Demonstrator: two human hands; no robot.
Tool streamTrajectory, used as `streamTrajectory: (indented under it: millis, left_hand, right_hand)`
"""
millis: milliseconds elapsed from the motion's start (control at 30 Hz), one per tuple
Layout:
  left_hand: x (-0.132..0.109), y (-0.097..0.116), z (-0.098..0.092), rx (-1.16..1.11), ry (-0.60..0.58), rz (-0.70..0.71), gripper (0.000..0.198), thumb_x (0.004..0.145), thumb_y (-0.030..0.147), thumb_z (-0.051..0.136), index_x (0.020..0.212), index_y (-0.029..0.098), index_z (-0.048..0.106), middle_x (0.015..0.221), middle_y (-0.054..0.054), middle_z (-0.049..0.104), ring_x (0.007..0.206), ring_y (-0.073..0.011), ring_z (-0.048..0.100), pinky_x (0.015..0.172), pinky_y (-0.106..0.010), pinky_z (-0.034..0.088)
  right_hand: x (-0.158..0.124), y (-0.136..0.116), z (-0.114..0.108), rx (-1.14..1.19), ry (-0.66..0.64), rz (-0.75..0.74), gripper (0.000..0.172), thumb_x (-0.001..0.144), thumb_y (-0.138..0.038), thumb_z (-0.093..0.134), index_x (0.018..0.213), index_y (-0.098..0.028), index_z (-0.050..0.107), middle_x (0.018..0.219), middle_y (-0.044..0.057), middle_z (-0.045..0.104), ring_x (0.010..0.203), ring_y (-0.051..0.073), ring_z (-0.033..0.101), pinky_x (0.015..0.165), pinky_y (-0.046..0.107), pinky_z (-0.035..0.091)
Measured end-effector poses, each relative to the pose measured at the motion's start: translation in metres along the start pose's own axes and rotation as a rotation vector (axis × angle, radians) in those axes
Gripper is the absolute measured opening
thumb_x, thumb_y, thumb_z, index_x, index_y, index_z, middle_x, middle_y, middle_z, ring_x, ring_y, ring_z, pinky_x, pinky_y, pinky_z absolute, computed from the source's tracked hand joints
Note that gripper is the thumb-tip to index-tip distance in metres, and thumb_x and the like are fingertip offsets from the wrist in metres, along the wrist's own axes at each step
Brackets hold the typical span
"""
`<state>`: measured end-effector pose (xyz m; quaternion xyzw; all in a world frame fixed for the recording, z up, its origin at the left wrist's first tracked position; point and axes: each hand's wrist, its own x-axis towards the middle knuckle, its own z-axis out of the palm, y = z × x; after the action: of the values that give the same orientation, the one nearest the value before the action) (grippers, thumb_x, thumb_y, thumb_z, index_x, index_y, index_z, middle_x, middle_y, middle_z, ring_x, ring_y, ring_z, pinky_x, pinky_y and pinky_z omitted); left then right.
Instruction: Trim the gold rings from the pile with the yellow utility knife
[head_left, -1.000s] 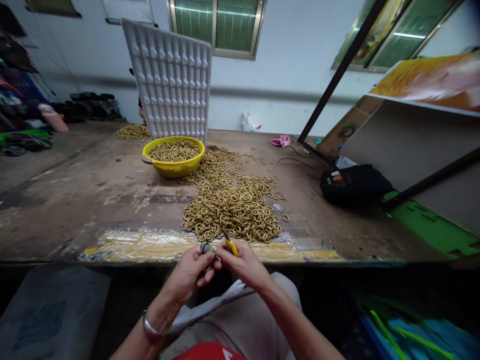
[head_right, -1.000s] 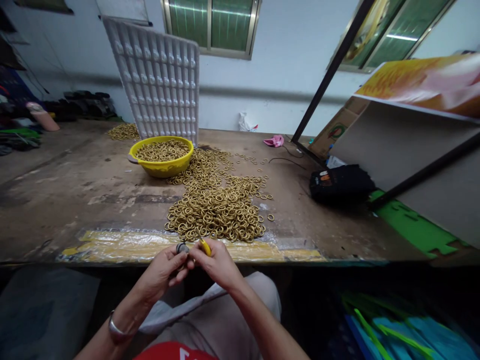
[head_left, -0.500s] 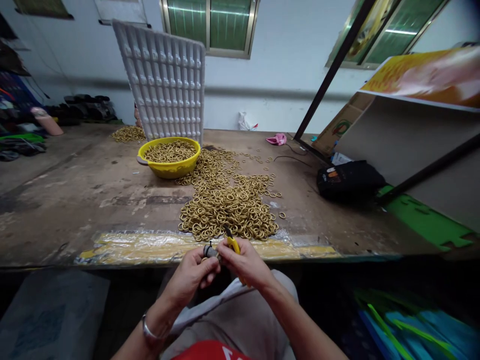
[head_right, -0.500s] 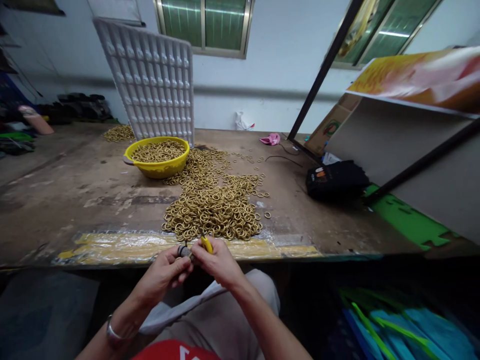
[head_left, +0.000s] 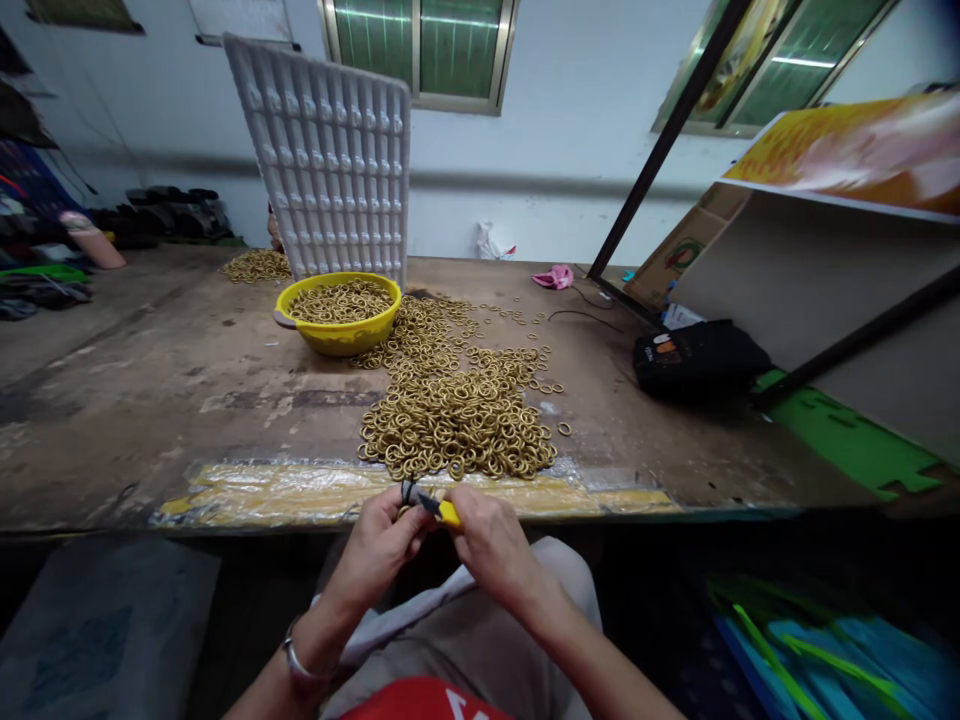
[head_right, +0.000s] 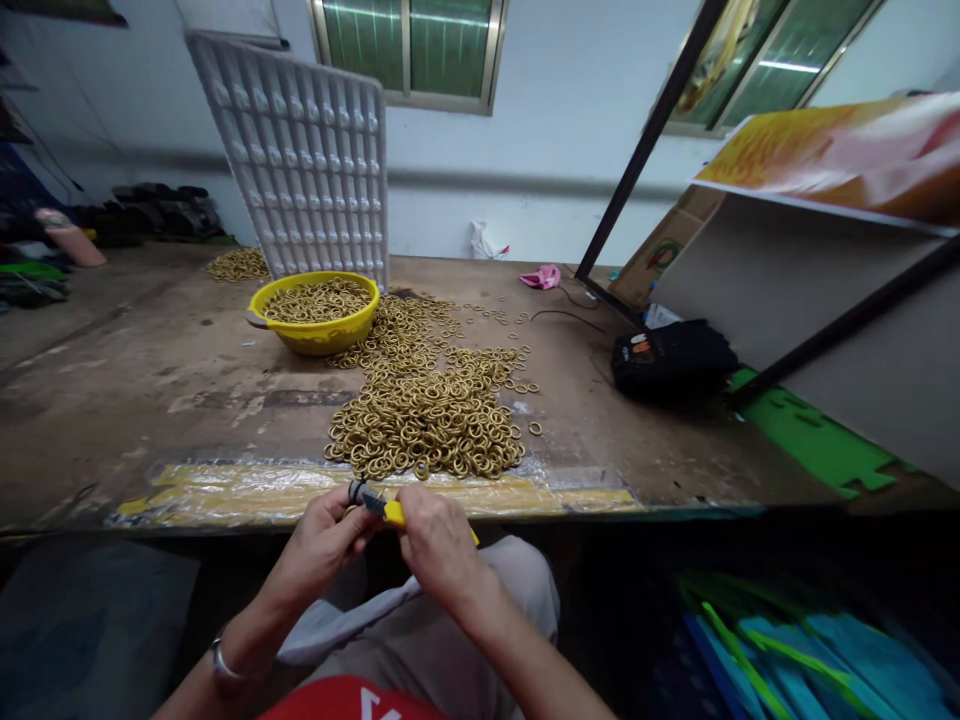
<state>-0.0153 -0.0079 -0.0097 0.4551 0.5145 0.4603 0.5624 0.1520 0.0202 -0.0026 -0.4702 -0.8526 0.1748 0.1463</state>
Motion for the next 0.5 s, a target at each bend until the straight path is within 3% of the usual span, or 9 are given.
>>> streamTrajectory:
  millis: [300, 500]
  left_hand:
    - [-0.005, 0.008, -0.002, 0.127, 0.011, 0.058, 0.023, 0.085, 0.035, 0.058, 0.072, 0.016, 0.056, 0.060, 0.002, 0.052, 0.047, -0.0080, 0.041, 0.044, -0.020, 0.029]
    - [-0.027, 0.028, -0.002, 0.164, -0.070, 0.082, 0.026, 0.084, 0.031, 0.059, 0.063, 0.016, 0.054, 0.057, 0.001, 0.049, 0.052, -0.0095, 0.042, 0.050, -0.021, 0.033]
  right_hand:
    - [0.007, 0.004, 0.009, -0.027, -0.013, -0.053, 0.022, 0.083, -0.004, 0.047, 0.097, -0.018, 0.057, 0.089, 0.004, 0.067, 0.080, 0.017, 0.060, 0.067, 0.026, 0.035]
    - [0.020, 0.044, 0.007, -0.244, 0.000, 0.267, 0.016, 0.086, -0.007, 0.046, 0.087, -0.017, 0.058, 0.080, 0.005, 0.066, 0.072, 0.017, 0.060, 0.062, 0.027, 0.032]
